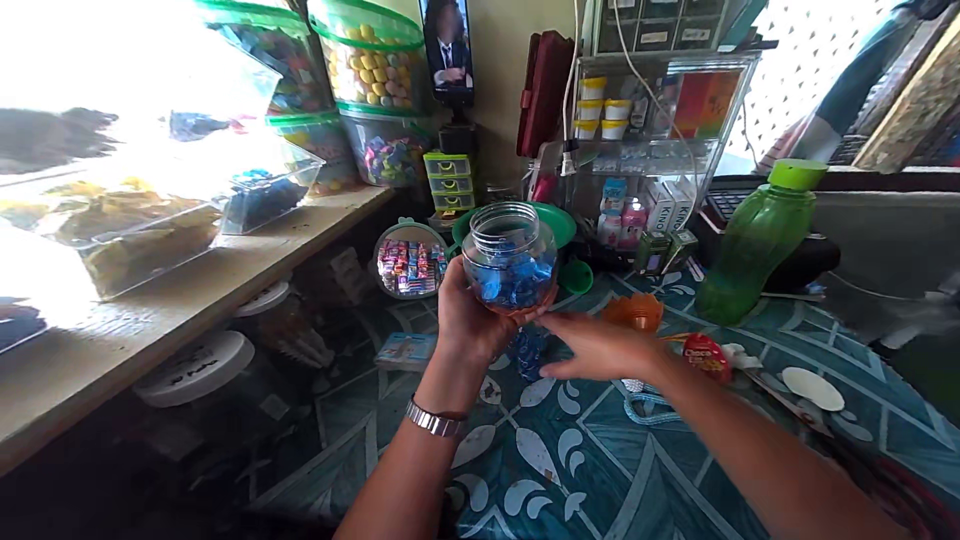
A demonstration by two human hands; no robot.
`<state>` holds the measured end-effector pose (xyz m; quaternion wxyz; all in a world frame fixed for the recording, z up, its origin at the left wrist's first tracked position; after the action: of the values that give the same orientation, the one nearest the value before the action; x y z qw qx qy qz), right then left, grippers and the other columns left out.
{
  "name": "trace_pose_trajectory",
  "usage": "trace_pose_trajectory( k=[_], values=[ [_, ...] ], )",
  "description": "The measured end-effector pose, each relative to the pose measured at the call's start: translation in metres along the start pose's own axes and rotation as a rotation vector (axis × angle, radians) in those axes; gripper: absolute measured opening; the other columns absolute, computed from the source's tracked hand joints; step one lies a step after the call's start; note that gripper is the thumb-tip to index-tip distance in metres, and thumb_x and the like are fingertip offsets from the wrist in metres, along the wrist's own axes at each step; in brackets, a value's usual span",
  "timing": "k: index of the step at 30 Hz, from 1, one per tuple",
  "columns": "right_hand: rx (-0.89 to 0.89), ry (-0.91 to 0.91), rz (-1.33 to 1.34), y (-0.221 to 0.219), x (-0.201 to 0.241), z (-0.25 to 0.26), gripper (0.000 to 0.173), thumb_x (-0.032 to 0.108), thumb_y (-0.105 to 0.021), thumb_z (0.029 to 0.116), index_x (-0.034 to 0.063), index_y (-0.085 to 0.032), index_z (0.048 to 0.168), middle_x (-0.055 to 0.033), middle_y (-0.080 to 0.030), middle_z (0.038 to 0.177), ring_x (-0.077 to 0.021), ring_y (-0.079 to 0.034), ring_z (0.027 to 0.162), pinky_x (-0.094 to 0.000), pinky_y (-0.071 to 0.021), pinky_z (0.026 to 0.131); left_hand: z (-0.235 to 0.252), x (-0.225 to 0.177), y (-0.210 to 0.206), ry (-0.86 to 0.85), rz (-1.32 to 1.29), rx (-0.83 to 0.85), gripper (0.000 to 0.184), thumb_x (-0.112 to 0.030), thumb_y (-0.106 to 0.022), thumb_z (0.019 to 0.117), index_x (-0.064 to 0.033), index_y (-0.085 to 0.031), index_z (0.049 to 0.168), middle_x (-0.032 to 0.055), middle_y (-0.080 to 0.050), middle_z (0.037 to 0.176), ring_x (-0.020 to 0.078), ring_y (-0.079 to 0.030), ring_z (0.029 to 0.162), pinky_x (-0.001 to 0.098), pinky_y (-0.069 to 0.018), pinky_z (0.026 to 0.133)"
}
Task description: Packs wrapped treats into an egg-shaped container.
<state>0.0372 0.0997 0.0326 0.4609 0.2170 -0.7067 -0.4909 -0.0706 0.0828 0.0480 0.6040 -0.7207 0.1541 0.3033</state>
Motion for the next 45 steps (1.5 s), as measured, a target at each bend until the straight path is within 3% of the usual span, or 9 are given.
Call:
trace_pose_trajectory(
  k=[5, 11, 15, 19, 23, 27, 31, 37, 45],
  values=[
    [-0.134, -0.126, -0.122, -0.016, 0.005, 0.007, 0.082, 0.048, -0.069, 0.0956, -0.0075, -0.039, 0.149, -0.0265, -0.06, 0.13, -0.0393, -0.058, 0.123, -0.0521, -0.0454, 0.105, -0.002, 0.006, 0.0, 0.034, -0.004, -0.007, 0.05, -0.056, -0.037, 0.0991, -0.0168, -0.057, 0.123, 0.0153, -0.064, 0.116, 0.0357, -0.067, 0.102, 0.056, -0.0571, 0.077],
    [-0.089, -0.218, -0.106, -0.033, 0.007, 0.012, 0.076, 0.036, -0.062, 0.1025, -0.0002, -0.025, 0.158, -0.0242, -0.06, 0.132, -0.0389, -0.061, 0.121, -0.0522, -0.0485, 0.102, 0.001, 0.009, -0.003, 0.045, 0.008, 0.045, 0.05, -0.057, -0.034, 0.1001, -0.0167, -0.057, 0.121, 0.0148, -0.065, 0.112, 0.0345, -0.067, 0.099, 0.0552, -0.0573, 0.078],
    [-0.093, -0.143, -0.015, -0.02, 0.005, 0.007, 0.055, 0.034, -0.06, 0.1039, 0.0041, -0.044, 0.148, -0.0234, -0.065, 0.121, -0.0381, -0.064, 0.114, -0.0529, -0.0488, 0.098, 0.0, 0.008, -0.003, 0.043, -0.004, 0.014, 0.048, -0.055, -0.037, 0.0995, -0.0161, -0.057, 0.121, 0.016, -0.064, 0.113, 0.0358, -0.067, 0.099, 0.0561, -0.0572, 0.078],
    [-0.083, -0.096, 0.091, 0.009, -0.008, -0.004, 0.045, 0.03, -0.062, 0.1036, 0.001, -0.058, 0.138, -0.0219, -0.064, 0.13, -0.0312, -0.063, 0.118, -0.0466, -0.0468, 0.105, 0.0, 0.008, -0.002, 0.036, 0.012, 0.002, 0.048, -0.054, -0.038, 0.0998, -0.0157, -0.057, 0.123, 0.0171, -0.064, 0.115, 0.0373, -0.066, 0.102, 0.058, -0.0561, 0.08],
    [-0.291, -0.13, 0.236, 0.063, -0.038, -0.031, 0.037, 0.022, -0.065, 0.1014, 0.0017, -0.058, 0.131, -0.0168, -0.069, 0.108, -0.0229, -0.069, 0.091, -0.042, -0.0575, 0.084, -0.001, 0.02, -0.004, 0.1, 0.032, 0.014, 0.055, -0.057, -0.034, 0.1006, -0.0137, -0.054, 0.128, 0.0202, -0.064, 0.117, 0.0398, -0.066, 0.103, 0.0581, -0.0571, 0.081],
    [-0.477, -0.049, 0.422, 0.106, -0.041, -0.075, 0.032, 0.01, -0.06, 0.1027, 0.0031, -0.056, 0.133, -0.0133, -0.068, 0.112, -0.0191, -0.072, 0.088, -0.0354, -0.0622, 0.078, -0.004, 0.052, -0.009, 0.269, 0.071, 0.082, 0.057, -0.056, -0.03, 0.102, -0.0113, -0.055, 0.127, 0.022, -0.065, 0.113, 0.0398, -0.068, 0.099, 0.054, -0.0592, 0.078],
    [-0.605, 0.115, 0.454, 0.127, -0.027, -0.097, 0.026, 0.025, -0.057, 0.1049, 0.0117, -0.065, 0.126, 0.0023, -0.065, 0.093, -0.0013, -0.05, 0.06, -0.0152, -0.04, 0.051, -0.009, 0.086, -0.009, 0.405, 0.139, 0.1, 0.057, -0.053, -0.026, 0.1034, -0.0094, -0.055, 0.126, 0.0222, -0.065, 0.112, 0.0389, -0.068, 0.097, 0.0528, -0.0596, 0.076],
    [-0.589, 0.147, 0.192, 0.116, -0.013, -0.089, 0.016, 0.024, -0.075, 0.0926, 0.0139, -0.075, 0.105, 0.0031, -0.071, 0.093, -0.006, -0.066, 0.081, -0.0258, -0.0566, 0.07, -0.015, 0.109, -0.004, 0.469, 0.216, 0.084, 0.05, -0.047, -0.03, 0.104, -0.0104, -0.058, 0.123, 0.0199, -0.066, 0.111, 0.0376, -0.068, 0.097, 0.0541, -0.0585, 0.077],
    [-0.389, -0.105, -0.098, 0.102, -0.013, -0.088, 0.007, 0.022, -0.075, 0.094, 0.0166, -0.081, 0.094, -0.0027, -0.064, 0.099, -0.0142, -0.06, 0.094, -0.0352, -0.05, 0.08, -0.018, 0.114, -0.007, 0.453, 0.242, 0.111, 0.048, -0.044, -0.027, 0.1058, -0.0112, -0.06, 0.116, 0.0162, -0.068, 0.104, 0.0324, -0.07, 0.093, 0.0493, -0.0591, 0.074]
  ],
)
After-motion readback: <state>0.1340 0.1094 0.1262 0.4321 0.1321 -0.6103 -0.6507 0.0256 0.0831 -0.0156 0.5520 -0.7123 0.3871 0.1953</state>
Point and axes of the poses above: each hand's wrist, its own z-axis towards the middle knuckle, its own y-axis out of the back of the hand, x = y × z, the point moved 9 cm from there along z, towards the middle knuckle
